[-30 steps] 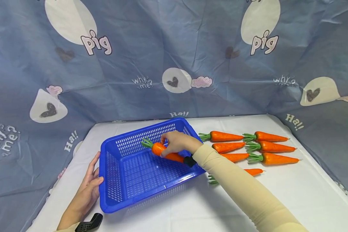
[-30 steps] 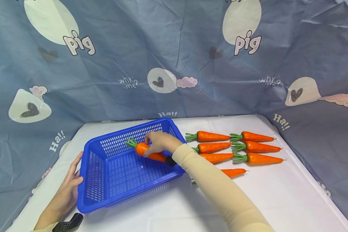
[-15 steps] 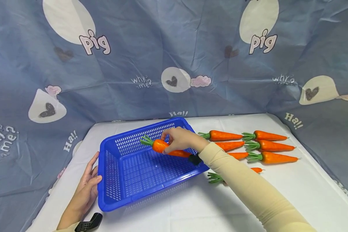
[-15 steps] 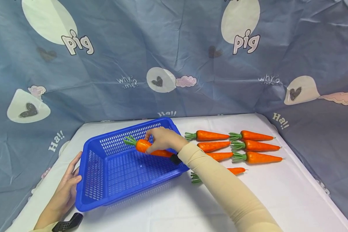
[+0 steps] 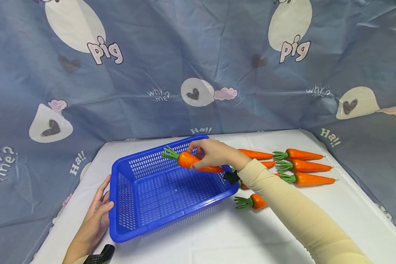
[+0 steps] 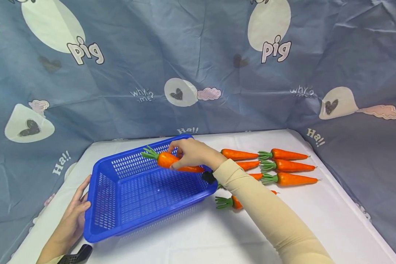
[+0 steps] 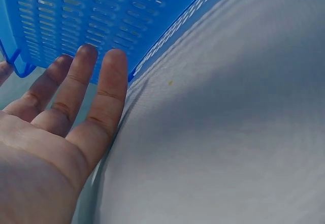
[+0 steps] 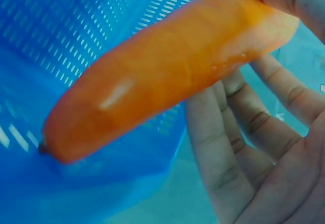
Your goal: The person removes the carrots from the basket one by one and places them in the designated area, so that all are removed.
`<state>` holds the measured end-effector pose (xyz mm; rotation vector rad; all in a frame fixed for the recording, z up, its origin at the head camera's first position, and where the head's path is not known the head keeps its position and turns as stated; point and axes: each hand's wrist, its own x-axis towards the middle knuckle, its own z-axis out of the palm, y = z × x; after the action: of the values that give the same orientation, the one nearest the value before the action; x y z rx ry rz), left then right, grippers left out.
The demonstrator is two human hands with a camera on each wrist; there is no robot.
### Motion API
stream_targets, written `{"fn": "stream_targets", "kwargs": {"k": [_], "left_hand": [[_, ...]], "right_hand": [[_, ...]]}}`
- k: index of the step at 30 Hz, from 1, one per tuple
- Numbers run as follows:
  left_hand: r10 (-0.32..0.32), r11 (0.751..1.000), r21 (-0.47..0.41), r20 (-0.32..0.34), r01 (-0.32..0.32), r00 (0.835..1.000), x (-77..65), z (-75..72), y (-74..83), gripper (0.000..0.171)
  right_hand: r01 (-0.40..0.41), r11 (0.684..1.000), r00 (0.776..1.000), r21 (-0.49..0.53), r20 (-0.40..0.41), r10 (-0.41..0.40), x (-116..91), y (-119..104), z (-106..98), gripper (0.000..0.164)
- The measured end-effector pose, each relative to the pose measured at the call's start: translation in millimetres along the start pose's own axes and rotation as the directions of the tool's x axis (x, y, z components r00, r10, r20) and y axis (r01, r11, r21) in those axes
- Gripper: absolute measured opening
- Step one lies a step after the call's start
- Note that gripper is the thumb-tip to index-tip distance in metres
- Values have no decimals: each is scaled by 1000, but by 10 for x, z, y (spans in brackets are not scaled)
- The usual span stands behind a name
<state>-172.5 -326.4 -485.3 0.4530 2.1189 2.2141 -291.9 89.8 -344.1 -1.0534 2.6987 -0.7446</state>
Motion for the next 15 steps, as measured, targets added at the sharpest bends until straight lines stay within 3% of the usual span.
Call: {"fn": "stream_targets", "kwargs": {"k": [6, 15], "left_hand": [[-13, 1000, 9, 17, 13, 1000, -10, 2, 18, 76], [-27, 1000, 1, 18, 27, 999, -6, 13, 27, 77]], "right_hand": [[57, 998, 998, 14, -36, -56, -91, -9, -107, 46], [49, 998, 998, 31, -39, -48, -183, -37, -220, 48]]}}
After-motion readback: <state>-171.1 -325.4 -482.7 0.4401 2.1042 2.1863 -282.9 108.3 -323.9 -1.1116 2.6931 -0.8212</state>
